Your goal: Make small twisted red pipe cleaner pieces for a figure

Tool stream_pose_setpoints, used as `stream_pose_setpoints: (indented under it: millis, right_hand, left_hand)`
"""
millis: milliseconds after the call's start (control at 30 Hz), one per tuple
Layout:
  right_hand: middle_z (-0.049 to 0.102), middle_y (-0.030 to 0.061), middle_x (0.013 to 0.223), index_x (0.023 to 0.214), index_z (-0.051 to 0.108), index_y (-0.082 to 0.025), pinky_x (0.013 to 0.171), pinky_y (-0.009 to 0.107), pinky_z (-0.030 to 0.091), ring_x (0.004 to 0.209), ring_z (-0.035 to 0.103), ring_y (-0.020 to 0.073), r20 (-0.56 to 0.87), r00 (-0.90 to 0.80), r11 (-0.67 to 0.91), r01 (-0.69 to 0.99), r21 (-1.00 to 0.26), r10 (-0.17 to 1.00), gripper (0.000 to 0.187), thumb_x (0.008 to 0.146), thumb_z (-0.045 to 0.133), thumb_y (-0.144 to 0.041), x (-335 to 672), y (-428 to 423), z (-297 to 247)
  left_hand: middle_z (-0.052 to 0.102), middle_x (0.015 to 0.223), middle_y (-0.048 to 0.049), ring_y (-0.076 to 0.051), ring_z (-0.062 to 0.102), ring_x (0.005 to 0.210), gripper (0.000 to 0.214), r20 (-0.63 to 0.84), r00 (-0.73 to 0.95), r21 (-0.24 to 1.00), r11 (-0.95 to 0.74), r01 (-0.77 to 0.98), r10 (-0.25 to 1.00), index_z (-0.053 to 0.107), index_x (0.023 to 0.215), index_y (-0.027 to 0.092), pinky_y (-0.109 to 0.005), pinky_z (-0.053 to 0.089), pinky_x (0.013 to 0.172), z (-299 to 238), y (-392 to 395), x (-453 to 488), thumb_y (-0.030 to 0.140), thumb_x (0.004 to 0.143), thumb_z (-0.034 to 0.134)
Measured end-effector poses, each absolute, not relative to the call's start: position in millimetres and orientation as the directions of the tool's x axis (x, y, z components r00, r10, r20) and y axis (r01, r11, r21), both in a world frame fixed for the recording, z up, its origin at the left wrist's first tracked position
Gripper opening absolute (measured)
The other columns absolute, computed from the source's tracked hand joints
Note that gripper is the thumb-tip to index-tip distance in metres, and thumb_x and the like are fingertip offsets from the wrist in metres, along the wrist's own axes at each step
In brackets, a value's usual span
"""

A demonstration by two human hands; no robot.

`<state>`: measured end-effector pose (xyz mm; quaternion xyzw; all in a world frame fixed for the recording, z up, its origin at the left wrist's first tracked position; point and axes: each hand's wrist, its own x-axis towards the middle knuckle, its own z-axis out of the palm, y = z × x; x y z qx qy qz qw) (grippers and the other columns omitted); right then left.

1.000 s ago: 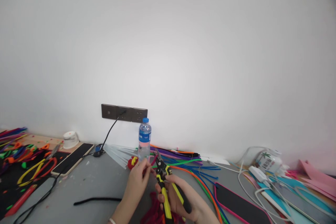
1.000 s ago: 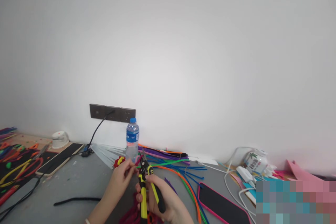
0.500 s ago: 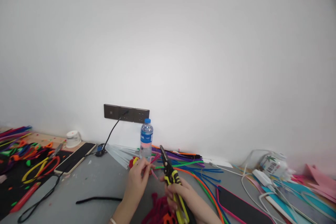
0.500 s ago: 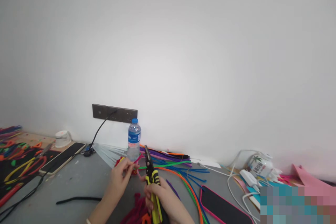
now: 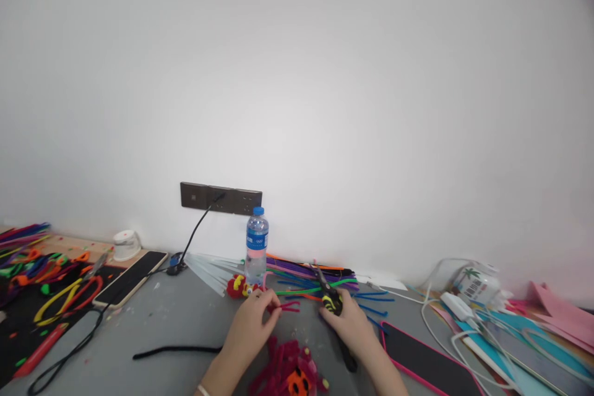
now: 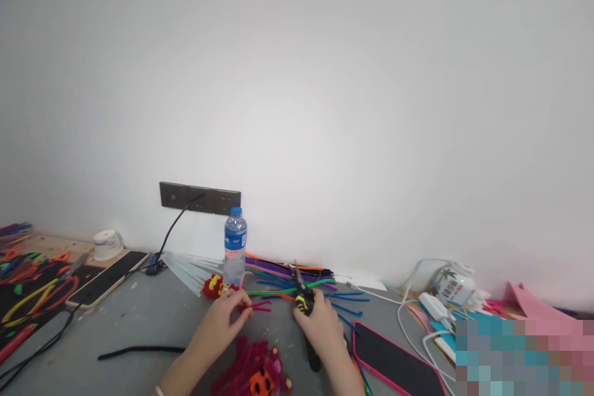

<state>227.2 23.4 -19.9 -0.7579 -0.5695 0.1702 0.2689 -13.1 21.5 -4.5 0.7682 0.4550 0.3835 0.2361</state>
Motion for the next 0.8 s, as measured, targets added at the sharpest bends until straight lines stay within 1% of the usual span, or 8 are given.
stream_pose_setpoints:
  millis: [100, 167, 367, 500, 567, 633, 733, 800]
  right_hand:
    - [0.063, 0.02, 0.109, 0.116, 0.055, -0.017, 0.086, 0.049, 0.038, 0.105, 0.057, 0.041, 0.058, 0.306, -0.26, 0.882, -0.394, 0.95, 0.052, 0.068, 0.064, -0.035, 210.2, 20.3, -21.2]
    - [0.062, 0.021, 0.108, 0.117, 0.056, -0.016, 0.087, 0.05, 0.036, 0.106, 0.055, 0.0425, 0.088, 0.297, -0.248, 0.9, -0.357, 0.951, 0.052, 0.07, 0.064, -0.037, 203.2, 18.4, -19.6]
    - [0.06, 0.0177, 0.109, 0.107, 0.06, -0.022, 0.086, 0.051, 0.034, 0.103, 0.054, 0.0404, 0.108, 0.292, -0.205, 0.849, -0.487, 0.95, 0.034, 0.078, 0.059, -0.04, 205.9, 18.4, -18.2]
    - [0.062, 0.0149, 0.11, 0.105, 0.061, -0.023, 0.086, 0.051, 0.035, 0.104, 0.052, 0.0381, 0.213, 0.267, -0.09, 0.796, -0.599, 0.94, 0.03, 0.076, 0.061, -0.031, 206.5, 20.0, -18.1]
    - [0.063, 0.0126, 0.107, 0.105, 0.06, -0.022, 0.088, 0.047, 0.037, 0.101, 0.054, 0.0341, 0.256, 0.212, 0.041, 0.692, -0.721, 0.943, 0.033, 0.074, 0.063, -0.031, 202.5, 20.3, -14.5]
    - [0.064, 0.0093, 0.098, 0.107, 0.06, -0.021, 0.084, 0.041, 0.041, 0.092, 0.057, 0.0287, 0.248, 0.087, 0.175, 0.488, -0.855, 0.965, 0.036, 0.073, 0.065, -0.034, 194.4, 19.1, -8.2]
    - [0.062, 0.003, 0.082, 0.101, 0.06, -0.02, 0.071, 0.034, 0.045, 0.074, 0.058, 0.0205, 0.139, -0.206, 0.164, 0.11, -0.98, 0.969, 0.032, 0.078, 0.064, -0.042, 176.7, 14.4, 2.5]
    - [0.058, -0.0006, 0.071, 0.083, 0.06, -0.019, 0.065, 0.029, 0.043, 0.066, 0.055, 0.0166, 0.147, -0.276, 0.152, -0.005, -0.988, 0.95, 0.025, 0.079, 0.066, -0.043, 165.4, 11.4, 7.2]
  left_hand:
    - [0.064, 0.078, -0.0027, -0.021, 0.06, 0.077, 0.011, 0.328, 0.284, 0.715, -0.433, 0.548, 0.901, 0.062, 0.076, 0.022, -0.029, 0.043, 0.07, -4.0, 20.5, -12.5, 0.018, 0.081, 0.052]
    - [0.064, 0.078, -0.0029, -0.022, 0.06, 0.078, 0.013, 0.318, 0.282, 0.721, -0.424, 0.547, 0.905, 0.064, 0.078, 0.022, -0.03, 0.043, 0.071, -3.1, 20.7, -12.2, 0.018, 0.082, 0.052]
    - [0.071, 0.089, -0.0061, -0.023, 0.062, 0.089, 0.015, 0.386, 0.298, 0.765, -0.483, 0.426, 0.873, 0.072, 0.078, 0.022, -0.034, 0.044, 0.084, -3.7, 24.7, -12.0, 0.019, 0.082, 0.057]
    - [0.069, 0.082, -0.0056, -0.022, 0.062, 0.081, 0.016, 0.385, 0.28, 0.782, -0.472, 0.408, 0.879, 0.073, 0.08, 0.02, -0.031, 0.046, 0.075, -3.7, 26.6, -11.8, 0.02, 0.081, 0.058]
    - [0.068, 0.076, -0.0041, -0.019, 0.061, 0.071, 0.015, 0.346, 0.271, 0.817, -0.431, 0.383, 0.898, 0.072, 0.085, 0.019, -0.028, 0.045, 0.065, -3.1, 26.6, -10.8, 0.02, 0.08, 0.058]
    - [0.066, 0.071, -0.0018, -0.017, 0.058, 0.063, 0.015, 0.297, 0.256, 0.865, -0.373, 0.335, 0.92, 0.069, 0.089, 0.018, -0.025, 0.042, 0.058, -2.5, 26.0, -9.0, 0.022, 0.078, 0.059]
    - [0.064, 0.068, 0.0006, -0.016, 0.057, 0.061, 0.011, 0.272, 0.256, 0.907, -0.336, 0.255, 0.928, 0.063, 0.085, 0.018, -0.024, 0.041, 0.057, -2.2, 24.6, -6.4, 0.024, 0.076, 0.062]
    - [0.063, 0.07, 0.0002, -0.015, 0.056, 0.063, 0.008, 0.28, 0.28, 0.915, -0.344, 0.211, 0.918, 0.061, 0.082, 0.018, -0.024, 0.041, 0.059, -2.6, 24.0, -5.6, 0.024, 0.077, 0.061]
